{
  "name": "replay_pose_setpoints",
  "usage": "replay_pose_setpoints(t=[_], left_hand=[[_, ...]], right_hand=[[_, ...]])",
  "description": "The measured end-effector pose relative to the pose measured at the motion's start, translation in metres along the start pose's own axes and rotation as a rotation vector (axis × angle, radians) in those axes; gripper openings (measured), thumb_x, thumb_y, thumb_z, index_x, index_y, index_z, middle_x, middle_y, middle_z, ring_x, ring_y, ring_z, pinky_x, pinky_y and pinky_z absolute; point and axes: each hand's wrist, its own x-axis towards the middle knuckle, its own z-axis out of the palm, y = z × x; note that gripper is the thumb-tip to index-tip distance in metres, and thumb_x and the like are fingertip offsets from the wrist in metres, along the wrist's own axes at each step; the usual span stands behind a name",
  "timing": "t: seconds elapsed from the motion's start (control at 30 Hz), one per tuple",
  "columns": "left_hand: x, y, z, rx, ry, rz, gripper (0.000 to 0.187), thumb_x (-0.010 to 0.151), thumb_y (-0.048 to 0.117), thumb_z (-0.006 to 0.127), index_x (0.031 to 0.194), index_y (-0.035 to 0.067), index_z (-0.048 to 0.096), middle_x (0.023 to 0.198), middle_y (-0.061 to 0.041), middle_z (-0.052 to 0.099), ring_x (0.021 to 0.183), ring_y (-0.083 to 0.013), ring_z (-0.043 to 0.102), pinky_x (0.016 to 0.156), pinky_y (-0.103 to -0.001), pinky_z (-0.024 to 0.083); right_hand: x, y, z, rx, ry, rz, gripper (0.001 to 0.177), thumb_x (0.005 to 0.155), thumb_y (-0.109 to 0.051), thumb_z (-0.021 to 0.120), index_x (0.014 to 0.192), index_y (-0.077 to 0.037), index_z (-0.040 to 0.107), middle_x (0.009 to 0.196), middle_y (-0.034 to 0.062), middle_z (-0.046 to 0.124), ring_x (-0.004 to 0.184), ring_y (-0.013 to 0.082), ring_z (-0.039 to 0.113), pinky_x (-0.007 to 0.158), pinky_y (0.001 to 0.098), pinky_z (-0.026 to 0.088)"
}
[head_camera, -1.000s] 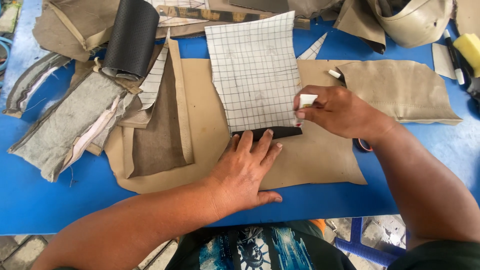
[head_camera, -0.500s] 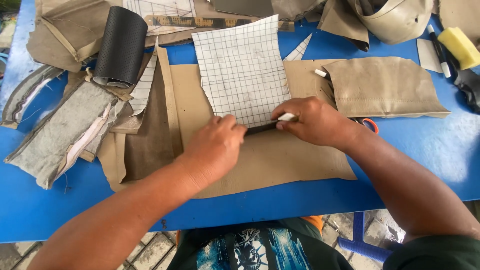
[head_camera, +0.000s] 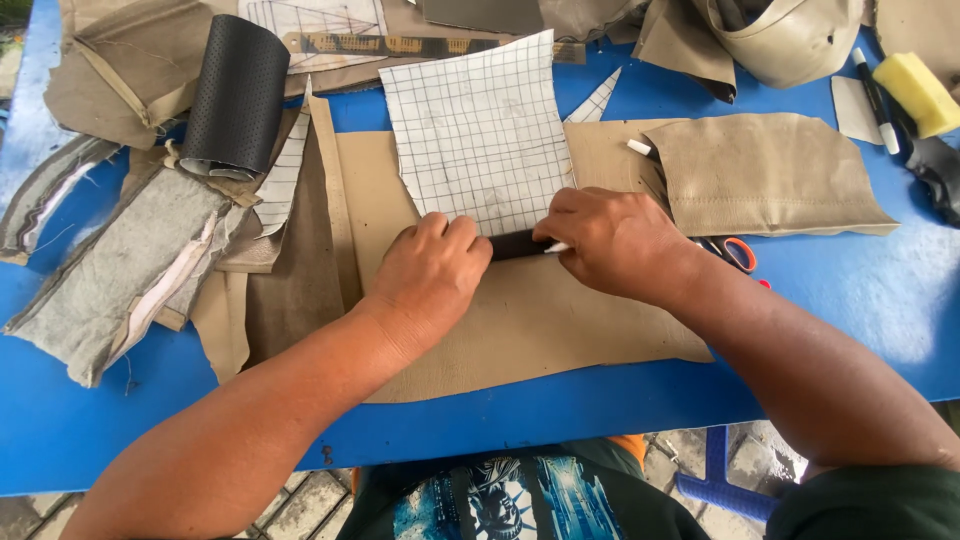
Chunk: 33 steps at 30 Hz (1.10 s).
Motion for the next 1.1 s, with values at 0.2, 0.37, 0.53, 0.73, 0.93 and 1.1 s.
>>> replay_pose_setpoints(t=[0.2,0.37,0.53,0.73,0.93,1.1], left_hand=[[0.0,0.0,-0.006,0.05,0.059,0.034,0.006,0.09,0.014,0.064,0.088,0.009,0.067,0.077,-0.005,0.05,0.072,-0.0244,0.061,0.055,-0.036,0.053],[-0.005,0.011,-0.014,0.076,0.089,0.12,0.012,0.089,0.008,0.063,0.078,0.009,0.066,0.074,-0.007,0.05,0.067,-0.0246,0.057,0.051,-0.034,0.05],[-0.004,0.03,-0.054,-0.034,-0.191,0.057,0.046,0.092,0.042,0.064,0.111,0.0,0.064,0.084,-0.011,0.051,0.074,-0.0275,0.059,0.052,-0.033,0.055],[-0.008,0.037,-0.073,-0.146,-0.425,-0.017,0.083,0.084,0.077,0.057,0.142,0.018,0.062,0.109,-0.024,0.055,0.091,-0.0364,0.058,0.07,-0.042,0.054],[-0.017,0.043,-0.067,-0.029,-0.381,-0.012,0.097,0.081,0.086,0.052,0.144,0.014,0.059,0.117,-0.029,0.057,0.097,-0.0386,0.058,0.071,-0.04,0.053],[-0.021,0.048,-0.061,-0.033,-0.346,-0.018,0.102,0.084,0.088,0.045,0.141,0.004,0.059,0.118,-0.034,0.06,0.106,-0.0423,0.061,0.076,-0.04,0.055]], right_hand=[[-0.006,0.01,0.015,-0.063,0.118,-0.104,0.021,0.07,-0.022,0.082,0.09,-0.021,0.075,0.085,-0.0043,0.071,0.082,0.0179,0.072,0.068,0.0328,0.06],[-0.017,-0.001,0.012,-0.01,0.17,-0.169,0.008,0.084,-0.023,0.077,0.09,-0.018,0.075,0.075,-0.0031,0.069,0.068,0.0156,0.07,0.058,0.0281,0.057],[-0.024,-0.011,0.001,0.019,0.148,-0.129,0.018,0.075,-0.021,0.08,0.092,-0.018,0.074,0.082,-0.0019,0.066,0.072,0.0192,0.069,0.059,0.0327,0.057],[-0.003,0.005,-0.006,0.863,0.114,0.106,0.019,0.093,-0.001,0.068,0.111,-0.006,0.07,0.102,0.0105,0.063,0.104,0.0273,0.065,0.092,0.0379,0.049],[0.03,-0.039,0.0,0.888,0.156,0.13,0.024,0.096,-0.013,0.073,0.12,-0.008,0.073,0.101,0.0162,0.073,0.078,0.027,0.07,0.069,0.0371,0.056],[0.044,-0.058,0.019,1.004,0.176,0.162,0.016,0.094,-0.014,0.076,0.11,-0.009,0.076,0.089,0.0103,0.075,0.077,0.0189,0.071,0.068,0.0311,0.055]])
